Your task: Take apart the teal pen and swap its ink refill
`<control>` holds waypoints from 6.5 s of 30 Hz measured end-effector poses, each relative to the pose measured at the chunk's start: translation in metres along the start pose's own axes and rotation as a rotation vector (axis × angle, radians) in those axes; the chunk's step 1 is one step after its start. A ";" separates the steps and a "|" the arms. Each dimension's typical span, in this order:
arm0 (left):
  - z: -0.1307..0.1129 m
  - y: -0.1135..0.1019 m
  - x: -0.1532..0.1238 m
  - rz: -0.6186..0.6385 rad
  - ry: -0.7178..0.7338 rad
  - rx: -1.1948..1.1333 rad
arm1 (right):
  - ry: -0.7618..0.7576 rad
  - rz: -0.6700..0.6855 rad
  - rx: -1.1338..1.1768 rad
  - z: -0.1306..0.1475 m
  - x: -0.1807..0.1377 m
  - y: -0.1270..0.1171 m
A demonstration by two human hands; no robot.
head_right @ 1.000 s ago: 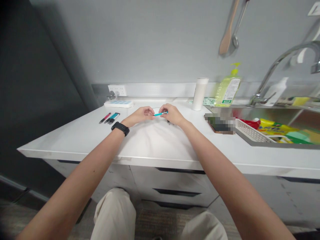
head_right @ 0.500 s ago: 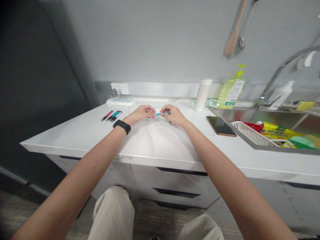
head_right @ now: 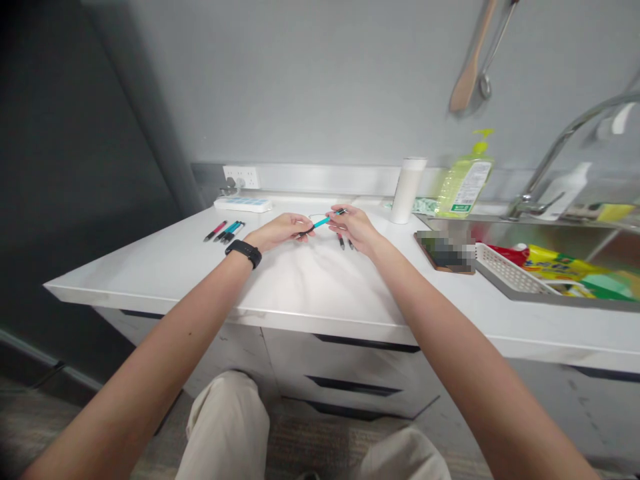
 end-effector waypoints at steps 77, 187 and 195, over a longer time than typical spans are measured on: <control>-0.027 -0.001 0.005 -0.188 0.250 0.804 | -0.220 0.257 -0.980 -0.019 0.001 0.032; -0.017 -0.018 -0.005 -0.209 0.051 0.988 | 0.119 0.076 -0.307 -0.011 -0.003 0.019; -0.013 -0.025 -0.010 -0.276 -0.151 1.173 | 0.115 0.176 -0.333 -0.013 -0.006 0.026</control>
Point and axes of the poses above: each hand's wrist, its own x-axis towards the middle knuckle, its own y-axis out of the palm, z = x × y, the point moved 8 cm from there along x, towards the middle knuckle, and after that the axes turned 5 degrees about z, right-handed, at the moved point
